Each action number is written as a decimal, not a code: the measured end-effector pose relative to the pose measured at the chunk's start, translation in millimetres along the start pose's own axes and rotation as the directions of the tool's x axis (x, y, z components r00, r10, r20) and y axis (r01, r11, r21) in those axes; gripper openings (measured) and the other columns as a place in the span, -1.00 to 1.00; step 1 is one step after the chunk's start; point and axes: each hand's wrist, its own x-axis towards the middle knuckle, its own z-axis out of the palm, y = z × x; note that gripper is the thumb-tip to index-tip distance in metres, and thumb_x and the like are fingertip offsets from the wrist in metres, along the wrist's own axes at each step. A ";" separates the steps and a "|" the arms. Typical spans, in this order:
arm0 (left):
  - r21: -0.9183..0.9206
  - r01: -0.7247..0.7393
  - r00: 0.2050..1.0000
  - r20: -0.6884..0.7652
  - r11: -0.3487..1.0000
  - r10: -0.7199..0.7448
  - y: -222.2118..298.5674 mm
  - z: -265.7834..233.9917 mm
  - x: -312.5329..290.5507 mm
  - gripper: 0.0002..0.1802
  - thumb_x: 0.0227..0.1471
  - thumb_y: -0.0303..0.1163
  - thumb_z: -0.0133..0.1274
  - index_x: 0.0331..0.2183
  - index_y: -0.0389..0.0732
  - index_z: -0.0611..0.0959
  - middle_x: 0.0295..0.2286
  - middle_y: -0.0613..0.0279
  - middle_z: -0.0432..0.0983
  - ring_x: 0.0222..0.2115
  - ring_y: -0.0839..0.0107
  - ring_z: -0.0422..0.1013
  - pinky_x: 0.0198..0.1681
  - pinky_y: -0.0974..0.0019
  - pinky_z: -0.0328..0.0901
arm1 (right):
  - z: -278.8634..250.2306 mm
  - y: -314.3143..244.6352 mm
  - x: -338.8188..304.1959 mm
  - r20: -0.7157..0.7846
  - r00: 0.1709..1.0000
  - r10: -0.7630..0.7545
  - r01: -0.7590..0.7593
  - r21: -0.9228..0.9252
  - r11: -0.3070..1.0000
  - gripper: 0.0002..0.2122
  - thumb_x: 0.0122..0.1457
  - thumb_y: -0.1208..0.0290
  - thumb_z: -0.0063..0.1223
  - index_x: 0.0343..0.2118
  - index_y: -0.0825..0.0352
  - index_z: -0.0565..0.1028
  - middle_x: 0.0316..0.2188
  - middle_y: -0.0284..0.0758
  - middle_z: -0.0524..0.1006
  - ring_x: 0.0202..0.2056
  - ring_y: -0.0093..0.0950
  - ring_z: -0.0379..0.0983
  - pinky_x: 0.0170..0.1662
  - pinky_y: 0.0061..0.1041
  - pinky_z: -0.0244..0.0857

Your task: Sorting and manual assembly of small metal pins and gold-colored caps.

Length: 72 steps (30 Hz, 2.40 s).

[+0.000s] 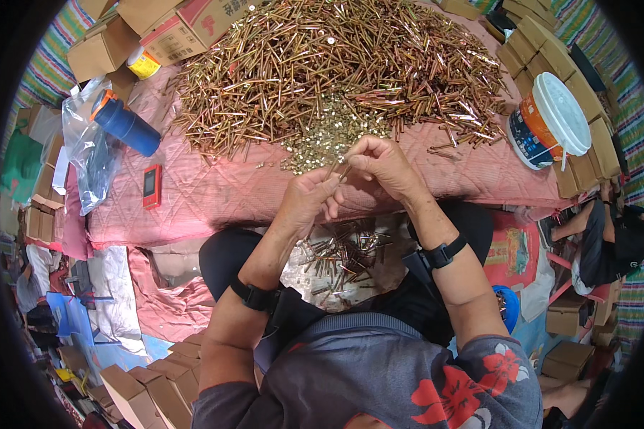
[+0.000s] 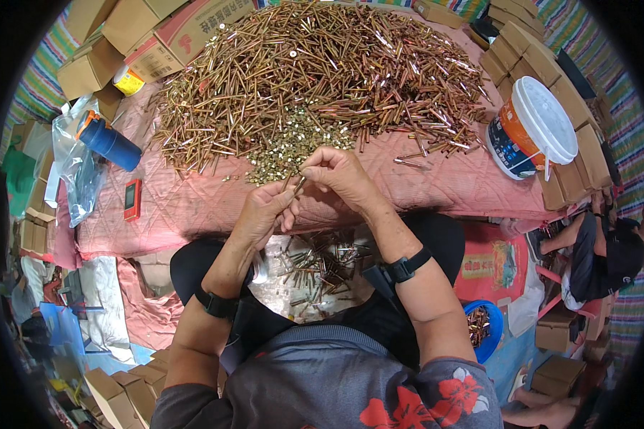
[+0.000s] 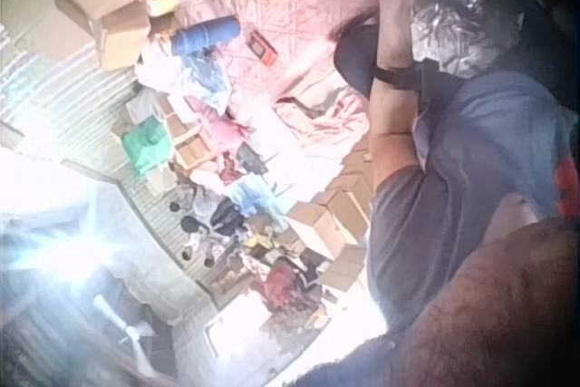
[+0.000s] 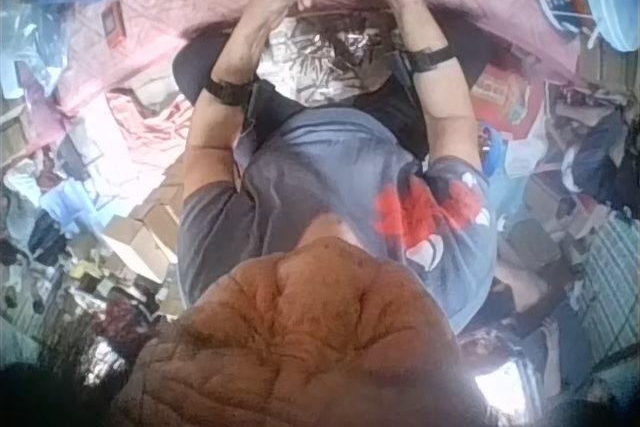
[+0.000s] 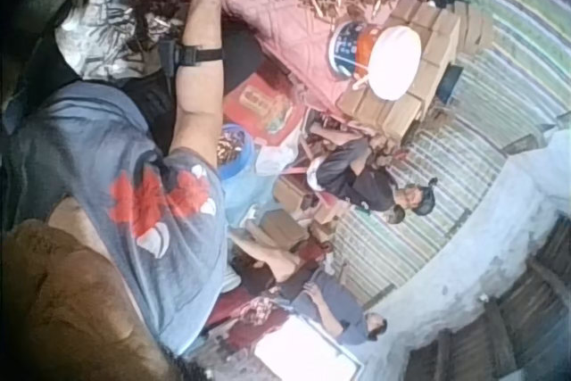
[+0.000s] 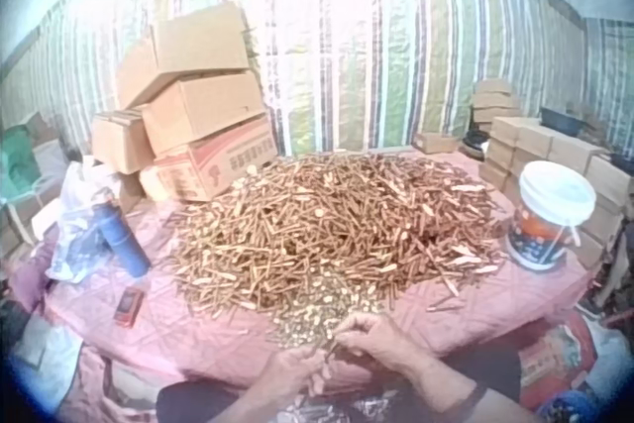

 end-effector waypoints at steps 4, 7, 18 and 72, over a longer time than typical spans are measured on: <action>0.019 -0.012 1.000 0.025 1.000 0.011 -2.1 -0.5 0.5 -0.79 0.17 -0.37 -0.04 -0.26 -0.33 0.53 -0.58 0.25 0.48 -0.73 0.60 0.37 -0.72 0.63 0.24 | 1.2 3.6 0.6 -0.041 0.992 -0.119 0.108 -0.196 0.975 -0.89 0.08 0.48 0.17 -0.44 0.34 0.45 -0.54 -0.48 0.46 -0.55 -0.75 0.30 -0.50 -0.76 0.20; -0.012 -0.020 1.000 -0.018 1.000 0.020 -0.5 -4.3 1.1 -0.79 0.16 -0.36 -0.03 -0.28 -0.32 0.54 -0.59 0.25 0.48 -0.73 0.60 0.37 -0.72 0.63 0.24 | 3.8 -7.6 -2.3 -0.011 0.998 -0.065 0.064 -0.114 0.991 -0.91 0.08 0.49 0.15 -0.42 0.35 0.47 -0.53 -0.48 0.48 -0.54 -0.76 0.32 -0.49 -0.75 0.23; 0.021 0.025 0.999 0.030 0.999 -0.025 2.9 -3.0 0.0 -0.77 0.16 -0.33 -0.03 -0.28 -0.34 0.53 -0.60 0.25 0.50 -0.74 0.60 0.38 -0.73 0.63 0.24 | -5.6 -6.7 -5.7 0.047 0.999 -0.026 0.032 -0.136 0.990 -0.94 0.10 0.50 0.12 -0.40 0.34 0.50 -0.60 -0.55 0.40 -0.56 -0.79 0.24 -0.54 -0.77 0.13; 0.513 -0.080 0.991 -0.051 0.855 0.124 10.3 9.8 -4.0 -0.80 0.09 -0.54 -0.07 -0.22 -0.33 0.57 -0.50 0.33 0.49 -0.44 0.57 0.41 -0.31 0.47 0.32 | -13.8 -14.2 -2.5 -0.115 0.993 0.027 -0.018 0.084 0.996 -0.92 0.21 0.49 -0.02 -0.32 0.37 0.37 -0.45 -0.24 0.55 -0.44 -0.53 0.54 -0.39 -0.63 0.47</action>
